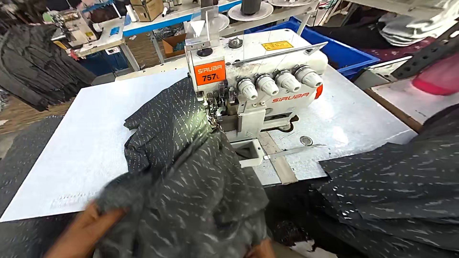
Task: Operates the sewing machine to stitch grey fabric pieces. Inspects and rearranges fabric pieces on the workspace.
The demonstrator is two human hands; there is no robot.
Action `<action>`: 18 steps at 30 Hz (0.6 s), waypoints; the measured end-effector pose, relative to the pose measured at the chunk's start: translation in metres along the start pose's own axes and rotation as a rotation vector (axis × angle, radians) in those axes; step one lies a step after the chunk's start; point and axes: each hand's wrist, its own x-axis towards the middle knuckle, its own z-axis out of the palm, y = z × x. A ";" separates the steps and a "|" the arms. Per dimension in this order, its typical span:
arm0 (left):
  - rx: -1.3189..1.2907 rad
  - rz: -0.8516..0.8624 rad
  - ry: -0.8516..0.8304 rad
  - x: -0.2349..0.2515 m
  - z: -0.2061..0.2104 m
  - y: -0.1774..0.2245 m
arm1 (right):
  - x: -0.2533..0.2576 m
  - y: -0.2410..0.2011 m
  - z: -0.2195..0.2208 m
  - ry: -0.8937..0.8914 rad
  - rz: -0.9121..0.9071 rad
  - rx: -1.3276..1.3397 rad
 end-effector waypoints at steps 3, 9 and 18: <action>0.625 0.387 0.315 0.071 -0.058 0.066 | -0.002 0.019 0.011 -0.218 0.103 -0.232; 1.219 1.097 0.288 0.189 -0.073 0.136 | -0.001 0.085 0.013 -0.370 0.848 -0.738; 1.017 0.294 0.106 0.098 -0.011 0.018 | 0.019 0.119 -0.015 -0.138 0.678 -0.813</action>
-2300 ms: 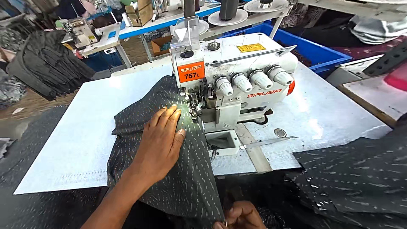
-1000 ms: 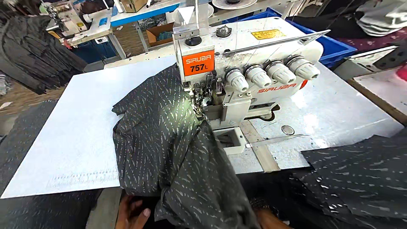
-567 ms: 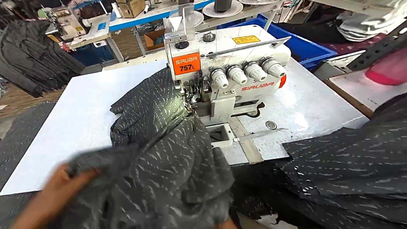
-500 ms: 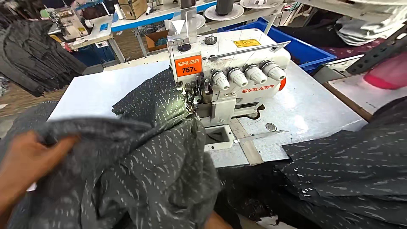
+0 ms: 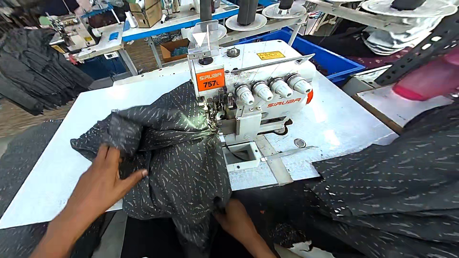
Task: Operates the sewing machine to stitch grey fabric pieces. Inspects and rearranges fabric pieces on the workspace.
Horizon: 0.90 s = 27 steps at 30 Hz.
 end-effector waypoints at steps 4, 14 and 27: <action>-0.050 -0.044 -0.011 -0.021 0.043 -0.031 | 0.009 -0.008 0.014 0.053 -0.183 0.150; -0.258 0.152 0.522 -0.003 0.047 -0.025 | -0.039 -0.076 -0.087 0.840 -0.532 -0.029; -0.220 0.188 0.588 0.017 0.056 -0.052 | 0.002 -0.085 -0.125 0.947 -0.381 0.306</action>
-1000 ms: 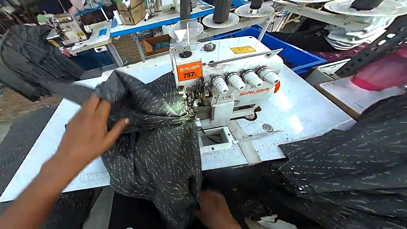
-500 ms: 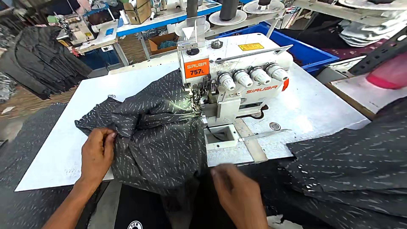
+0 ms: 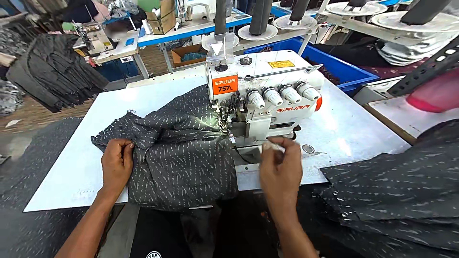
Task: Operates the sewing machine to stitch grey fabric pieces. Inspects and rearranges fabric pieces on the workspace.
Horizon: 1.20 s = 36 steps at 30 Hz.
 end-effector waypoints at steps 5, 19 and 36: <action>0.045 -0.120 -0.211 0.010 0.008 0.038 | -0.052 0.006 0.001 -0.293 -0.036 -0.075; -0.591 -0.080 -0.549 0.008 0.004 0.214 | -0.068 -0.027 0.009 -0.279 -0.116 0.340; -0.669 -0.376 -0.341 0.012 0.023 0.226 | -0.045 -0.011 0.014 -0.237 0.018 0.308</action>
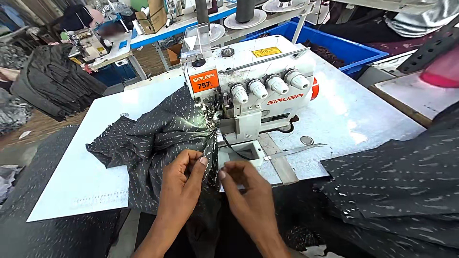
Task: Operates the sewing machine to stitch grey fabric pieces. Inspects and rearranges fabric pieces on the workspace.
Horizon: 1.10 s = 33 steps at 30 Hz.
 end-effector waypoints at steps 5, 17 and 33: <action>0.152 0.190 0.126 0.003 0.019 -0.004 | 0.030 -0.001 0.018 0.058 0.020 -0.092; 0.594 0.455 0.113 -0.002 0.034 -0.006 | 0.040 0.010 -0.014 -0.184 0.246 0.184; 0.558 0.384 -0.093 0.067 -0.005 0.010 | 0.050 0.001 -0.016 -0.140 0.267 0.291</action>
